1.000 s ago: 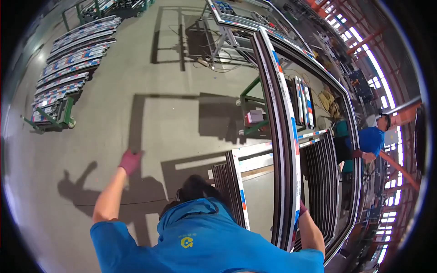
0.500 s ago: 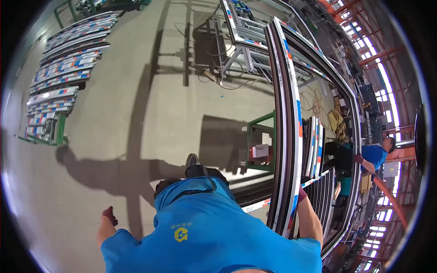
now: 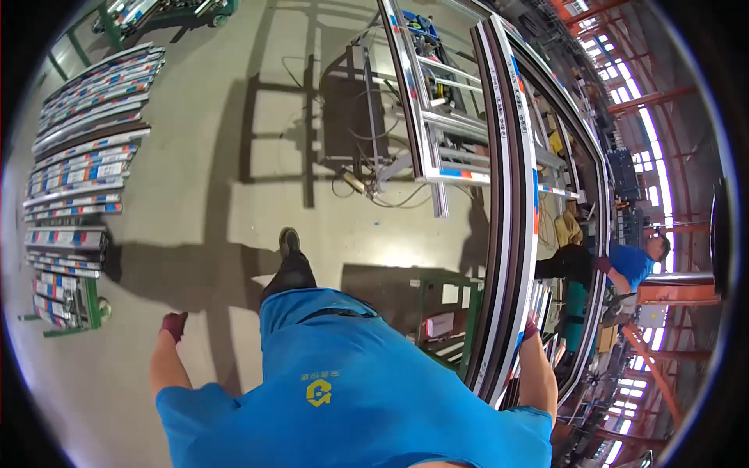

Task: Assembling large metal frames using a power drill and a hammer to secure components.

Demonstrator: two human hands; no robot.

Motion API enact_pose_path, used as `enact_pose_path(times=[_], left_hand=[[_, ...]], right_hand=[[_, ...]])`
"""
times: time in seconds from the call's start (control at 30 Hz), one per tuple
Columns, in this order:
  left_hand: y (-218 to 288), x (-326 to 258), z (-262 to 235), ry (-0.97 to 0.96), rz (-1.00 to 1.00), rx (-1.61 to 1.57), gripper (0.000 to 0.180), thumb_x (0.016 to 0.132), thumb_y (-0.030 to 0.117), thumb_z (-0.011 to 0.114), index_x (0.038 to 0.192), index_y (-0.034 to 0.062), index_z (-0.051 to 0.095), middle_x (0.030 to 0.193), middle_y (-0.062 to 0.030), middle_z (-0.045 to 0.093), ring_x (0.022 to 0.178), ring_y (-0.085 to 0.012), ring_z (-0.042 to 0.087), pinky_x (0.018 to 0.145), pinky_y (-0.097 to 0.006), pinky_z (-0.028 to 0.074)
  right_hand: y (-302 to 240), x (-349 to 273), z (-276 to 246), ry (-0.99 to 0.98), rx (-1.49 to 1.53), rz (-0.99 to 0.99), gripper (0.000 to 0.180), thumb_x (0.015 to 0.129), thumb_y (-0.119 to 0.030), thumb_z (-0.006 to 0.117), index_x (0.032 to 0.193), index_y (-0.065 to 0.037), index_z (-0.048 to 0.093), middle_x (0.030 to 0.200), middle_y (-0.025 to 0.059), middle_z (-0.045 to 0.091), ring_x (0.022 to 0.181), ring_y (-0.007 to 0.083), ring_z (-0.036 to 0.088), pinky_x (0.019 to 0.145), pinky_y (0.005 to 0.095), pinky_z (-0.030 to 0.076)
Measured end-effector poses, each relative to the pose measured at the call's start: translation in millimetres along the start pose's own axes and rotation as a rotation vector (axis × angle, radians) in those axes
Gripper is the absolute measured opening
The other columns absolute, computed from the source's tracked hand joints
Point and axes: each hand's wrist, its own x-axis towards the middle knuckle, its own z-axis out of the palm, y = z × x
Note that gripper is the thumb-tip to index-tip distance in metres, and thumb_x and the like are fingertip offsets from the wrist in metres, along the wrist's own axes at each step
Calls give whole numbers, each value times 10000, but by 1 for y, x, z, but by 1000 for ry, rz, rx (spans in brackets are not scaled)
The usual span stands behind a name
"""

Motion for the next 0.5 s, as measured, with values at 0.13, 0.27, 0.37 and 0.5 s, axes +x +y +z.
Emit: enact_pose_path(times=[0.13,0.27,0.37,0.5], left_hand=[[194,97,-175,293,455,589,502,964,474,623,1119,5,717,1111,-254,757,996,-374,753,894,-495,596],[434,163,-339,573,797,994,420,1075,355,533,1320,39,661,1135,-251,732,1135,-444,687,974,-517,555],[685,142,-378,598,757,187,520,1013,439,662,1315,16,676,1202,-266,736,1170,-418,686,1012,-475,548],[844,150,-409,376,941,98,640,986,489,695,1417,24,609,1274,-259,717,1207,-404,679,1042,-461,537]], right_hand=[[-106,39,29,21,39,-26,319,1052,-208,685,1292,-6,736,1105,52,769,944,121,708,832,313,606],[-211,95,52,19,97,-26,318,1051,-207,685,1293,-7,736,1105,52,770,944,122,709,830,313,608],[-263,127,64,62,132,-36,318,1051,-207,686,1294,-8,736,1104,53,770,943,123,711,828,313,609],[-367,199,63,24,118,-53,317,1051,-206,686,1295,-9,735,1103,53,770,943,124,712,826,313,611]])
